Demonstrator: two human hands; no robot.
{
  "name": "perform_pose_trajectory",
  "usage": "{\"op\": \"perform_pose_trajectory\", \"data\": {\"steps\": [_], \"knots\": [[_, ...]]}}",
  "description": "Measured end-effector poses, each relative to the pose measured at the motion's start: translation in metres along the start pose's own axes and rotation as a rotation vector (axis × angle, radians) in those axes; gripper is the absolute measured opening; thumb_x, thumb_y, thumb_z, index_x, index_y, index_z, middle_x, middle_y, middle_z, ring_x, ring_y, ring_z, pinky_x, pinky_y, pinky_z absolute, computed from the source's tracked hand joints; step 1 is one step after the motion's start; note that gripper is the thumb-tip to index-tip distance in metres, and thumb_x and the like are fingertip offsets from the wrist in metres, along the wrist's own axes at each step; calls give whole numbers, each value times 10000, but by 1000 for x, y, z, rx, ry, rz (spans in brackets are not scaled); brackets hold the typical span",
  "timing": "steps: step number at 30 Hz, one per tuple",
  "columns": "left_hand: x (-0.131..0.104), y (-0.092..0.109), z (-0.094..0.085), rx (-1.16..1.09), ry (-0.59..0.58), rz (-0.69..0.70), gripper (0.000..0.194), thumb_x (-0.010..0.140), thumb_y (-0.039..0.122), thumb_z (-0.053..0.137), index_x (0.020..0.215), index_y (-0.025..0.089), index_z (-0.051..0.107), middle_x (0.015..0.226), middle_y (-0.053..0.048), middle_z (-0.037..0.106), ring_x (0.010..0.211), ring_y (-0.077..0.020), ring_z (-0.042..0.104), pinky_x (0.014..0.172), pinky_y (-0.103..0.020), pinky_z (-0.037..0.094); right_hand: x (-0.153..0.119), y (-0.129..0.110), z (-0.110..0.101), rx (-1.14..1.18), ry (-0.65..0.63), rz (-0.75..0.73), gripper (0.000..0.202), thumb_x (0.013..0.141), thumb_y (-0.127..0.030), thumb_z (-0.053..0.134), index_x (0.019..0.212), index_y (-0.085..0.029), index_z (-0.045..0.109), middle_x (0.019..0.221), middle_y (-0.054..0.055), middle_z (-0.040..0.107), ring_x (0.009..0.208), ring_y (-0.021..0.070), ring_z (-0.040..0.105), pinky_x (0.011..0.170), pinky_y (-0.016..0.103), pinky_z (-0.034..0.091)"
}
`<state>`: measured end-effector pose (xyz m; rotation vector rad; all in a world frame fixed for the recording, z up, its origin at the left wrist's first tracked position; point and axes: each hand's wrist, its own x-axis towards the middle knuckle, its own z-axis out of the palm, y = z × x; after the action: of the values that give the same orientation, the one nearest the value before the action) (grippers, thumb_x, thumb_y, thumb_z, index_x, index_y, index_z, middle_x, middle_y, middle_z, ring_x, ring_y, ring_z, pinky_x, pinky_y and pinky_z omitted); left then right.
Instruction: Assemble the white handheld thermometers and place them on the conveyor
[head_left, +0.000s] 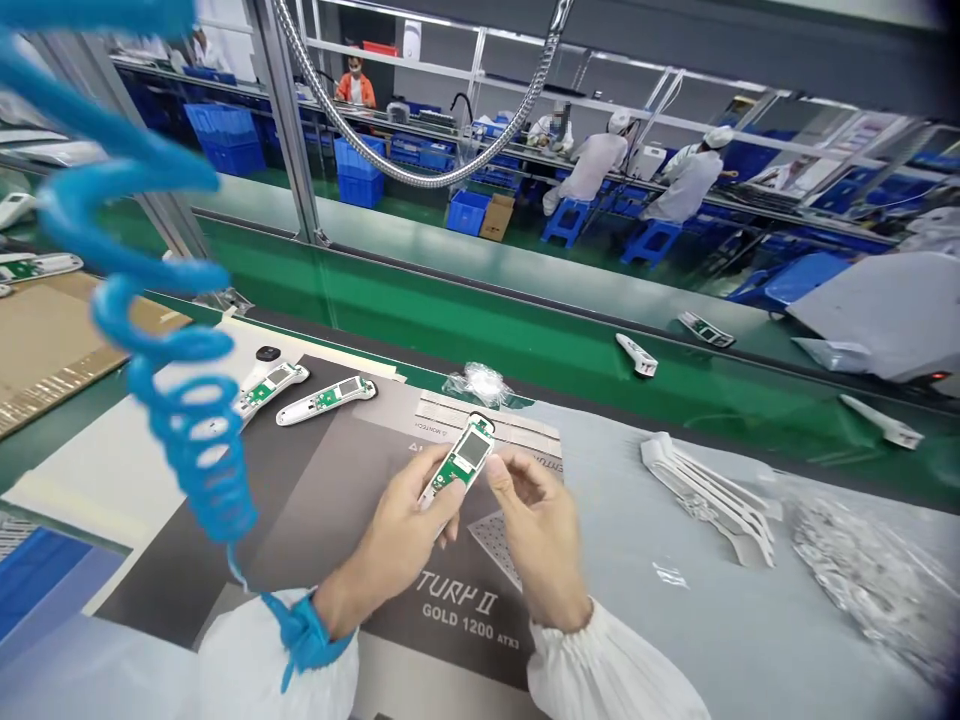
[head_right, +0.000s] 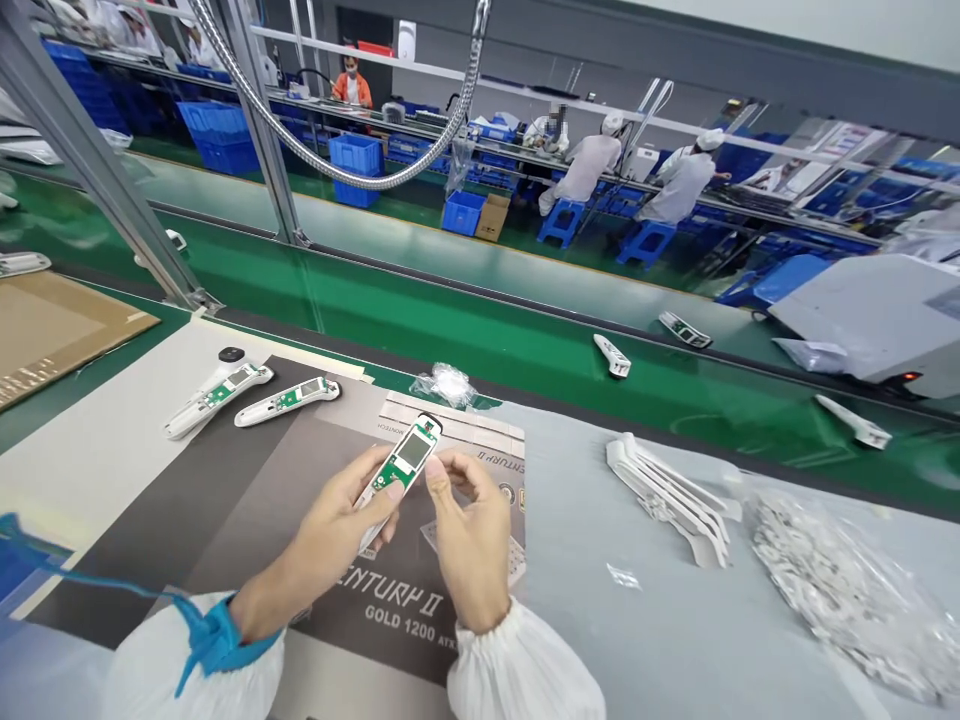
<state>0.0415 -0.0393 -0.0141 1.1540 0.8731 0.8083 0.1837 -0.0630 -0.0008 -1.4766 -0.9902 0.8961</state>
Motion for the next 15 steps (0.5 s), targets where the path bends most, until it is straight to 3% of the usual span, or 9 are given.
{"op": "perform_pose_trajectory", "data": {"steps": [4,7,11,15], "knots": [[-4,-1,6,258,111,118,425,968,353,482,1375,232,472,764,-10,600,635,-145,569,590,-245,482,-3,5,8,46,51,54,294,831,-494,663,920,-215,690,917,40,717,906,224,643,832,356,492],[-6,-1,9,437,171,234,417,985,319,441,1389,221,477,1033,-87,672,911,-219,644,790,-305,519,-5,8,12,83,122,76,321,811,-502,685,958,-216,690,976,46,716,956,226,640,840,347,498],[-4,-6,12,550,201,349,395,1005,275,383,1387,228,474,1358,-97,572,1257,-248,531,1034,-355,435,-6,9,19,161,211,123,372,787,-515,705,996,-208,688,1049,61,714,997,230,639,882,353,495],[-1,-12,10,617,230,356,407,1007,289,375,1400,248,472,1406,-86,544,1312,-241,493,1074,-369,407,-5,9,27,209,292,154,403,748,-515,737,981,-190,691,1013,68,716,957,227,642,855,343,499]]}}
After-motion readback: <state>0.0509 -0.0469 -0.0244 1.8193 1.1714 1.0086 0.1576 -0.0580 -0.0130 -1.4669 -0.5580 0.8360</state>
